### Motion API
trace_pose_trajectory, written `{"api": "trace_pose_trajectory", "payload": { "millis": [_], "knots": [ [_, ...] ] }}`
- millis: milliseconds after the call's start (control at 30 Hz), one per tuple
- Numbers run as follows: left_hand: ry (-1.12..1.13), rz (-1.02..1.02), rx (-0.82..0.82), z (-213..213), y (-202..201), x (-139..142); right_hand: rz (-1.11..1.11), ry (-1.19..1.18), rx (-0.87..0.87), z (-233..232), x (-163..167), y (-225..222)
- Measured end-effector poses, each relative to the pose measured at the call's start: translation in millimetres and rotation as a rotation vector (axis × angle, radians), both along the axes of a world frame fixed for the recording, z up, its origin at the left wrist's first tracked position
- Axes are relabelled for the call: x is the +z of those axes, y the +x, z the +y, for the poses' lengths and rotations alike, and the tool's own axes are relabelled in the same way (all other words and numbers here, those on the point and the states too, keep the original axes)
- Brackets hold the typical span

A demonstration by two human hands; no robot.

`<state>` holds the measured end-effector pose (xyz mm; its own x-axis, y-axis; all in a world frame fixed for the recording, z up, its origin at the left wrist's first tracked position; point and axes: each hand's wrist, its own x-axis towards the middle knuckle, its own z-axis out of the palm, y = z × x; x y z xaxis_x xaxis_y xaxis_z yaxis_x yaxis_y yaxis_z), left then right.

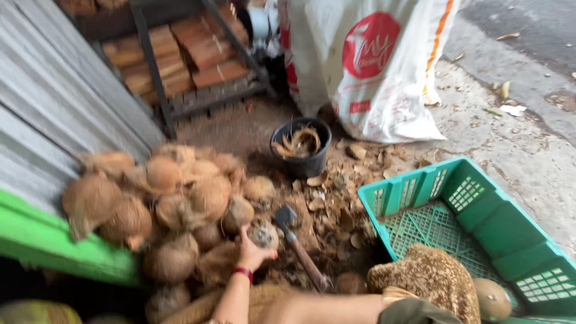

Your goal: The person sits on the ground beside a pile of husked and unhusked coconuts and removes the fibrous husk from coconuts one at a time using a heavy bladed tool, striking and peeling the husk off and setting the cleaned coconut aside while husk debris accumulates on the ground.

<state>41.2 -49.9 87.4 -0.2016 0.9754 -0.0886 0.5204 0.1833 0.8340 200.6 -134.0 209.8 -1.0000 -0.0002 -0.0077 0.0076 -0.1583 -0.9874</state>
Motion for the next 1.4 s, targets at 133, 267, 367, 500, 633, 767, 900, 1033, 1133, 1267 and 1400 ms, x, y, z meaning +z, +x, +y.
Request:
{"api": "trace_pose_trajectory", "payload": {
  "millis": [133,267,367,500,633,767,900,1033,1133,1267,1400],
  "knots": [
    [-0.039,-0.017,0.046,11,-15,-19,-0.317,0.090,-0.732,62,-55,22],
    [-0.107,-0.075,0.027,22,-29,-31,-1.115,0.695,-0.954,108,-146,10],
    [-0.181,0.009,0.080,33,-37,-39,-1.119,0.629,-1.030,122,-192,-7],
    [0.012,-0.079,0.085,50,-47,-53,-0.953,0.277,-1.157,127,-207,-17],
    [-0.033,0.002,0.092,60,-54,-61,-0.509,-0.215,-1.207,118,-189,-9],
    [-0.262,0.115,-0.015,66,-48,-65,-0.461,-0.317,-1.158,99,-169,-5],
    [-0.137,0.196,0.007,60,-35,-64,-0.646,-0.237,-1.094,82,-157,-4],
    [-0.219,0.101,0.066,52,-35,-63,-0.470,-0.106,-1.102,72,-147,6],
    [-0.225,0.186,0.018,57,-42,-65,-0.207,0.096,-1.162,70,-146,7],
    [-0.263,0.193,-0.001,62,-45,-70,-0.101,0.147,-1.214,72,-155,-7],
    [-0.167,0.253,-0.053,54,-44,-72,-0.753,-0.070,-1.076,73,-165,-14]
  ]
}}
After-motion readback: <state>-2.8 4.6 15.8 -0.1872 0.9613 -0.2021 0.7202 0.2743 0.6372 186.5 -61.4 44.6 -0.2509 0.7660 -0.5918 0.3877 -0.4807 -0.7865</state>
